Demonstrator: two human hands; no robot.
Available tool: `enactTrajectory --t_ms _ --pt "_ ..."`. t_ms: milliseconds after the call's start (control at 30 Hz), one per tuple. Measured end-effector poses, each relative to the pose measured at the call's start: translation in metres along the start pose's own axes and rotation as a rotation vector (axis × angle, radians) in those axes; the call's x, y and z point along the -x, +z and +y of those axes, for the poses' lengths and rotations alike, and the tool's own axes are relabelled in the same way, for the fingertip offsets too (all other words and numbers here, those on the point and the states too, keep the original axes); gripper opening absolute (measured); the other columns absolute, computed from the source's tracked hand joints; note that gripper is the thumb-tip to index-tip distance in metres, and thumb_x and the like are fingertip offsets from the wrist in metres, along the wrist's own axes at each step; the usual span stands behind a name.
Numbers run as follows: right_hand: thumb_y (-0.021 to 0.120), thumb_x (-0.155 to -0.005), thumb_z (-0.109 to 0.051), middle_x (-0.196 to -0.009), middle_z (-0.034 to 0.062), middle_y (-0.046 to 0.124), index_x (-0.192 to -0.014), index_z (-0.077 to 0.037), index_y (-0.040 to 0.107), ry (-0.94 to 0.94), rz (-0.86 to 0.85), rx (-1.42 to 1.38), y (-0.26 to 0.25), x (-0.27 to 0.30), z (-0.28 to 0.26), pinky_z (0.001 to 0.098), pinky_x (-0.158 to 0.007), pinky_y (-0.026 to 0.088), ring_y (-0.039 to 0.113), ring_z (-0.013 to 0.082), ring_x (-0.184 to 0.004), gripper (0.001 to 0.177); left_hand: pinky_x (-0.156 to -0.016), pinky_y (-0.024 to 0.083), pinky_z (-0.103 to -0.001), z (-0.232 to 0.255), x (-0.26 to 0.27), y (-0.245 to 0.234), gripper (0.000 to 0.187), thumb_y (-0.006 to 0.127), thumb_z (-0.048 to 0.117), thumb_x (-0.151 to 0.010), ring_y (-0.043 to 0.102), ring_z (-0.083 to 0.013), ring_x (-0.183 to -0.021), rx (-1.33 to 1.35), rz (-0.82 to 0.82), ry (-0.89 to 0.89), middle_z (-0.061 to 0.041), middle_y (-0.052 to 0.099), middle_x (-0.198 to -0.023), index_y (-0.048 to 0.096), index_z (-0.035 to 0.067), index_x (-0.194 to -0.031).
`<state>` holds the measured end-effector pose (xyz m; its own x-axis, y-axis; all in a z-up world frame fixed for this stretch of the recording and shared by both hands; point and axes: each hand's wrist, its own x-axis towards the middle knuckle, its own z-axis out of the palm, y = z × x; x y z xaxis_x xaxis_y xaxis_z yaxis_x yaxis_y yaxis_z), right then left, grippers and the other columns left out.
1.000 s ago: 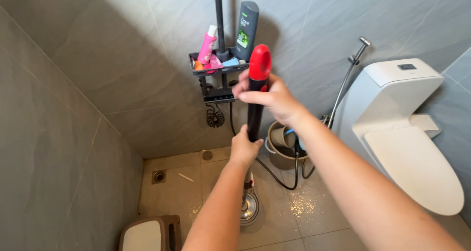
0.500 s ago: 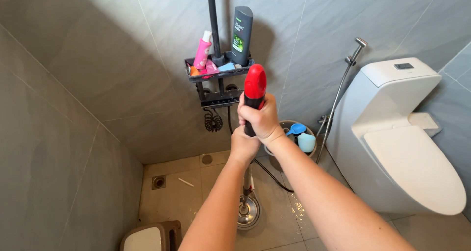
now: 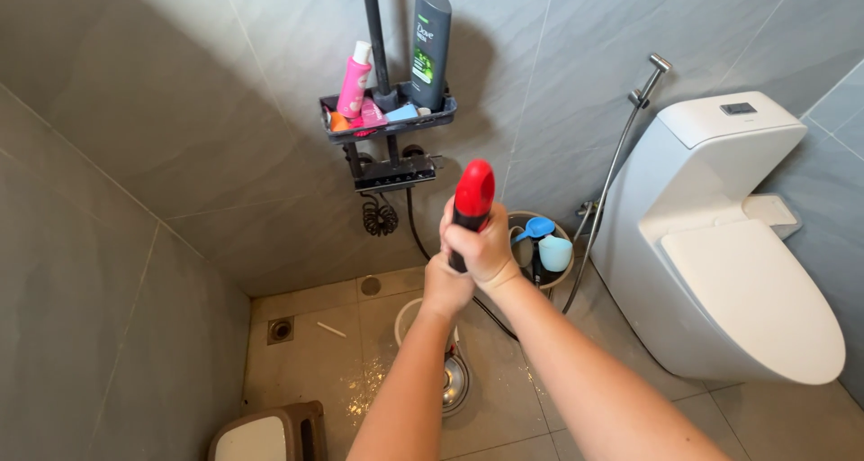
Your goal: Mopping the floor in a bathroom and hallway area using a spin mop and bucket.
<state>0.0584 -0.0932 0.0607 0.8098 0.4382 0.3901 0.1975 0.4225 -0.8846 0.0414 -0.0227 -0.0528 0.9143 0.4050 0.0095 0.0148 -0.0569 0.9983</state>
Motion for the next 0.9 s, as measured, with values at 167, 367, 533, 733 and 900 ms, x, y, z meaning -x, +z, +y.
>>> enactTrajectory --t_ms 167,367,533,733,900 --pt "0.058 -0.074 0.001 -0.069 0.0059 0.06 -0.084 -0.002 0.059 0.041 0.0 -0.009 -0.014 0.023 0.034 0.0286 -0.054 0.049 0.058 0.0142 -0.058 0.011 -0.081 0.055 -0.03 -0.042 0.008 0.007 0.027 0.075 0.01 -0.08 0.067 -0.011 -0.088 0.089 -0.021 -0.064 -0.007 0.077 -0.093 0.073 0.002 -0.106" --pt "0.062 -0.072 0.001 -0.074 0.0044 0.062 -0.085 -0.004 0.059 0.13 0.015 0.051 -0.038 0.06 0.088 0.027 -0.06 0.051 0.06 0.0126 -0.064 0.014 -0.085 0.055 -0.03 -0.084 0.028 0.008 0.034 0.075 0.011 -0.079 0.069 -0.0102 -0.093 0.052 -0.04 -0.112 -0.006 0.078 -0.099 0.071 0.006 -0.113" --pt "0.064 -0.073 0.003 -0.076 0.0029 0.063 -0.085 -0.005 0.06 0.229 0.012 0.111 -0.06 0.095 0.129 0.0275 -0.063 0.05 0.06 0.0124 -0.069 0.015 -0.088 0.055 -0.033 -0.167 0.04 0.023 0.038 0.071 0.01 -0.084 0.068 -0.0134 -0.097 0.193 -0.082 -0.179 -0.006 0.077 -0.105 0.069 0.007 -0.122" --pt "0.066 -0.074 0.004 -0.081 0.0015 0.064 -0.084 -0.007 0.06 0.206 -0.044 0.225 -0.074 0.13 0.16 0.0288 -0.075 0.053 0.063 0.0137 -0.079 0.016 -0.096 0.053 -0.033 -0.244 0.043 0.022 0.037 0.069 0.013 -0.088 0.069 -0.0167 -0.11 0.051 -0.197 -0.185 -0.007 0.076 -0.114 0.068 0.01 -0.125" --pt "0.068 -0.074 0.004 -0.08 0.0019 0.065 -0.084 -0.009 0.059 0.383 0.01 0.188 -0.073 0.119 0.181 0.0291 -0.077 0.053 0.064 0.014 -0.08 0.018 -0.1 0.05 -0.037 -0.169 0.039 -0.015 0.066 0.071 0.009 -0.081 0.066 -0.0264 -0.118 -0.327 -0.264 -0.283 -0.012 0.07 -0.123 0.053 0.02 -0.143"
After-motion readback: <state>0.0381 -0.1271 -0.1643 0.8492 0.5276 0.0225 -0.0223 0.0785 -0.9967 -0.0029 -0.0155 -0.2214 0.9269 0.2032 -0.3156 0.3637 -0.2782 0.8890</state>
